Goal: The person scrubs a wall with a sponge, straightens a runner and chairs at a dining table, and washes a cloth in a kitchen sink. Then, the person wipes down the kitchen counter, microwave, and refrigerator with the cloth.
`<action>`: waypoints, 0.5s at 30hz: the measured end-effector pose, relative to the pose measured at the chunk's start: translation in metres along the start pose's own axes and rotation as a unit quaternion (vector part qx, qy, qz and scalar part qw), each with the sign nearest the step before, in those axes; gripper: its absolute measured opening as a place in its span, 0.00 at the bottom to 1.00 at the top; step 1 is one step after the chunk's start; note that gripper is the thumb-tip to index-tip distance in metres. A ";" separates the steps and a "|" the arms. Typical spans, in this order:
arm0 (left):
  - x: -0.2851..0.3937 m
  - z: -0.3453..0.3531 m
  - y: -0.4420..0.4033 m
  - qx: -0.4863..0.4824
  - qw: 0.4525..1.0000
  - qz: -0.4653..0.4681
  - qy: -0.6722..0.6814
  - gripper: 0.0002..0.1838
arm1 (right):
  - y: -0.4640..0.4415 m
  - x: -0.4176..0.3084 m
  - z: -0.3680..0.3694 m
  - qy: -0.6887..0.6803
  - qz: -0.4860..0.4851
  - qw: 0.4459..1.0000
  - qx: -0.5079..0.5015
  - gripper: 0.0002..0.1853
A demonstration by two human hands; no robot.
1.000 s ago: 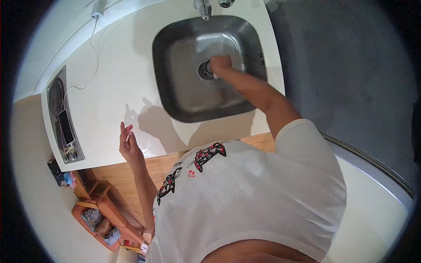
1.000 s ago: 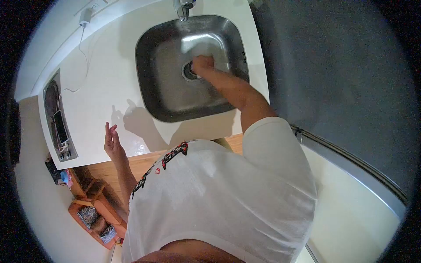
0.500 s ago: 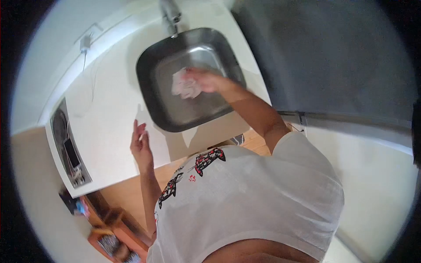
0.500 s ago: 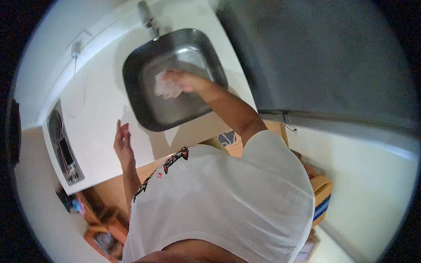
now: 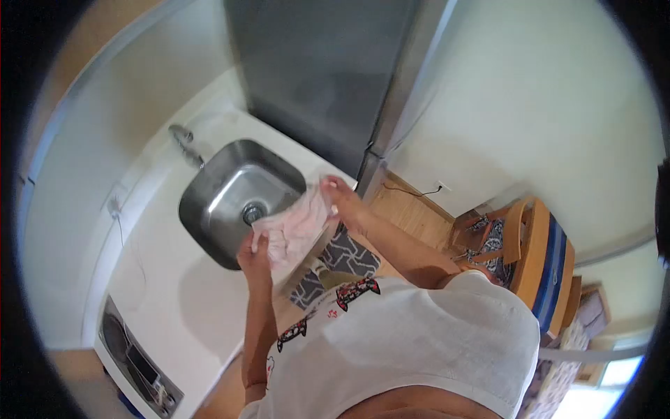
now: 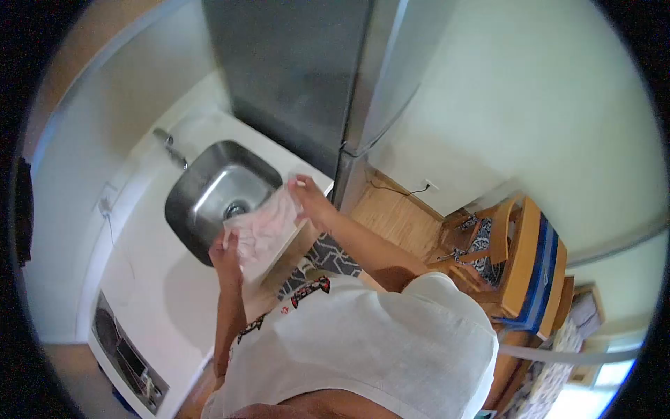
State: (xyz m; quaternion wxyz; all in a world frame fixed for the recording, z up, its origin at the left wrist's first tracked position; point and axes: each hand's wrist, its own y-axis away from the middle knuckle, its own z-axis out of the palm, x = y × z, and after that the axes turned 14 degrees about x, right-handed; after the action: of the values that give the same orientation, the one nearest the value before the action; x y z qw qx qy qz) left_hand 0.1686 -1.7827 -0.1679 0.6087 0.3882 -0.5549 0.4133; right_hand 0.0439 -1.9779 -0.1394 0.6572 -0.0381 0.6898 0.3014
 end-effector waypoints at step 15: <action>0.065 0.022 0.004 -0.073 0.992 0.041 0.096 0.26 | 0.035 -0.364 -0.053 0.128 -0.716 0.592 0.348 0.26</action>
State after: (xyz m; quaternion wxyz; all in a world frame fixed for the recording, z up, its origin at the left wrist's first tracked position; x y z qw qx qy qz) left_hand 0.1600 -1.7968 -0.1014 0.6683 0.2781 -0.5378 0.4323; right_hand 0.0302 -2.0989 0.2089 0.5292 -0.3259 0.5702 -0.5372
